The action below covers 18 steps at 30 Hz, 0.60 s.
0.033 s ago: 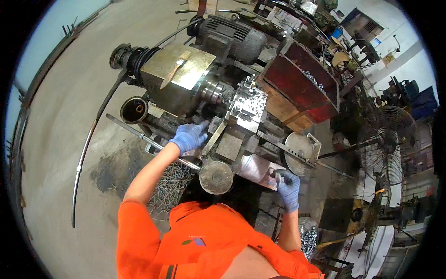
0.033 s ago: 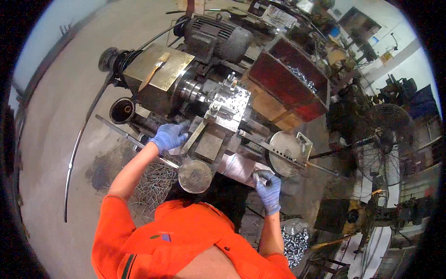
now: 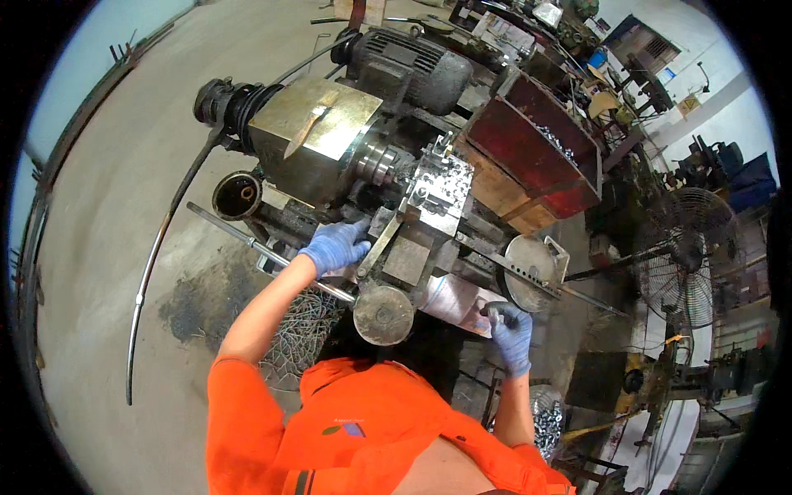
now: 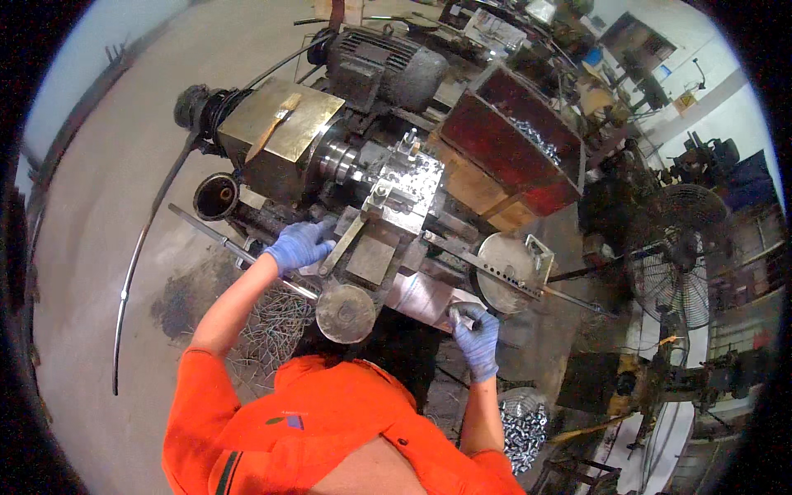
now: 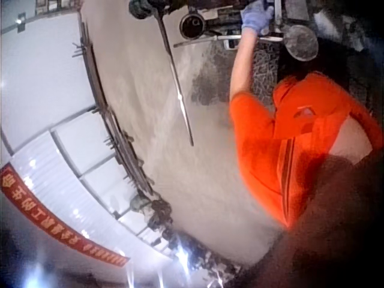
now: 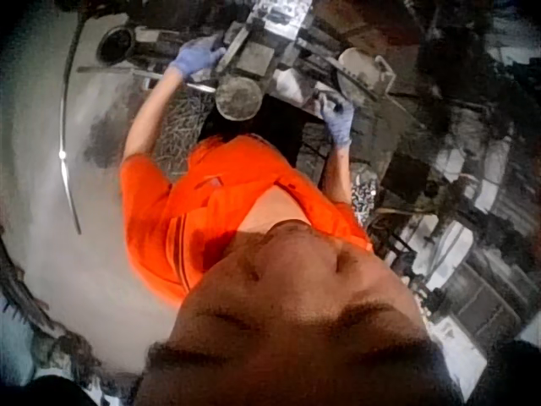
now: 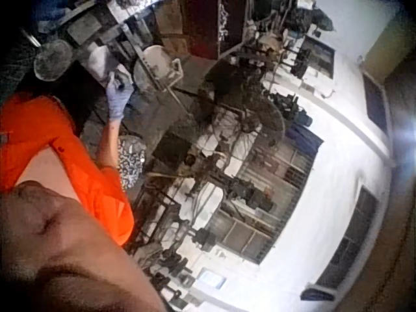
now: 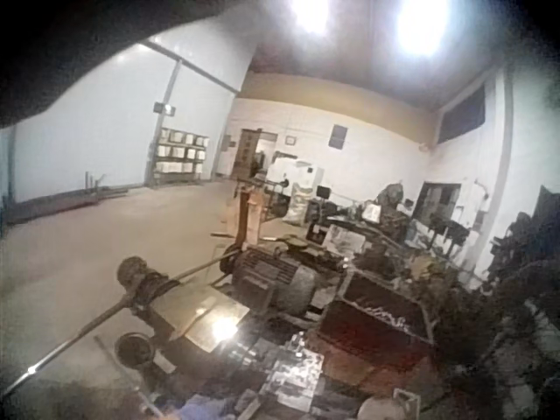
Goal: The person operates a lathe machine by placing a metal component into the chuck and tightening it by hand. They use a lever to start the machining process, then remove the finished piece and place it into a bin with other completed parts.
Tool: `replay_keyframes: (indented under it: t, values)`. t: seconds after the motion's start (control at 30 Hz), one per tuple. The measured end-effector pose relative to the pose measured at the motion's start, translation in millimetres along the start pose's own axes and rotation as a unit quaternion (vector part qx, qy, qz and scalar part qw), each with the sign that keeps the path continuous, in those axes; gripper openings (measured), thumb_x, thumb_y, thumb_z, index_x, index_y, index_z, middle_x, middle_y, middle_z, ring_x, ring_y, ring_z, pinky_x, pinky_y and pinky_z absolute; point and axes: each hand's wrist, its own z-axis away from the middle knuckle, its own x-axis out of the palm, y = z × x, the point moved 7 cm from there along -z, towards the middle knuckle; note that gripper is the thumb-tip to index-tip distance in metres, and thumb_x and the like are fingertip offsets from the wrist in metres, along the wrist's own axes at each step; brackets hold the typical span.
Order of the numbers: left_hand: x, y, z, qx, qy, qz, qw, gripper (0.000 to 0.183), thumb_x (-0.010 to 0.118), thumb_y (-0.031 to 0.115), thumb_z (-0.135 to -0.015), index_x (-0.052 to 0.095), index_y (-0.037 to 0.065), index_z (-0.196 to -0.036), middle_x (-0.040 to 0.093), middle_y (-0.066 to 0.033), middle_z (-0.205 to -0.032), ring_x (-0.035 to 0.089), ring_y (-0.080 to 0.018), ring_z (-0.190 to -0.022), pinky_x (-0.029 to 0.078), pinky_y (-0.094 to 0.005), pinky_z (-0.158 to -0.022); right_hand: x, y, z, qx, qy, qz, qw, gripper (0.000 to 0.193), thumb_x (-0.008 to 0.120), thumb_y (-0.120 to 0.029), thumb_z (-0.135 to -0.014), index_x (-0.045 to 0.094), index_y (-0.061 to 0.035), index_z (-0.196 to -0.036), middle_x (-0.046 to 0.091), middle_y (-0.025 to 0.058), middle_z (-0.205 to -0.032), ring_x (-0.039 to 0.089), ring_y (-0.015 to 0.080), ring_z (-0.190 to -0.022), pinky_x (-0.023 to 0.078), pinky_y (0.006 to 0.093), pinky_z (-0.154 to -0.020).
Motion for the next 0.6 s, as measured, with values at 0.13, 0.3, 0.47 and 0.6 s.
replay_keyframes:
  t: [0.13,0.3,0.47,0.6]
  values:
    - [-27.8,-9.1,28.8,0.0,-0.009,0.018,1.0,0.048,0.049,0.042,-0.085,0.052,0.012,-0.121,0.064,-0.018,-0.091,0.06,-0.0345,-0.089,0.046,-0.0441,-0.079,-3.9,-4.5,-4.2,-0.015,0.003,0.019,1.0,0.011,0.068,-0.009,-0.075,0.066,0.0003,-0.082,0.065,0.0072,-0.076,0.058,0.0106,-0.073,0.047,0.0272,-0.069]
    - [-117.0,-48.2,102.1,-0.047,0.169,0.04,0.984,0.038,0.053,0.036,-0.085,0.058,0.009,-0.111,0.064,-0.0167,-0.089,0.062,-0.0326,-0.084,0.047,-0.0427,-0.075,14.1,-75.3,-46.8,-0.071,-0.037,0.114,0.99,0.006,0.063,-0.002,-0.077,0.064,0.0005,-0.082,0.066,0.0081,-0.078,0.059,0.0119,-0.069,0.047,0.0258,-0.065]
    - [-182.6,-127.4,193.5,-0.22,0.297,-0.077,0.926,0.035,0.056,0.032,-0.086,0.058,0.014,-0.116,0.064,-0.0155,-0.082,0.062,-0.0304,-0.072,0.048,-0.0392,-0.068,50.0,-148.7,-104.1,-0.195,-0.033,0.14,0.97,0.012,0.071,-0.014,-0.073,0.066,-0.0027,-0.075,0.064,0.0104,-0.068,0.061,0.0159,-0.064,0.047,0.0266,-0.06]
    - [-188.2,-201.3,265.0,-0.353,0.3,-0.178,0.868,0.039,0.051,0.04,-0.087,0.057,0.014,-0.116,0.065,-0.0139,-0.083,0.063,-0.0303,-0.076,0.048,-0.0413,-0.07,93.2,-168.5,-143.2,-0.25,-0.085,0.16,0.951,0.012,0.07,-0.017,-0.073,0.067,-0.005,-0.074,0.065,0.0115,-0.075,0.063,0.0222,-0.072,0.048,0.0312,-0.067]
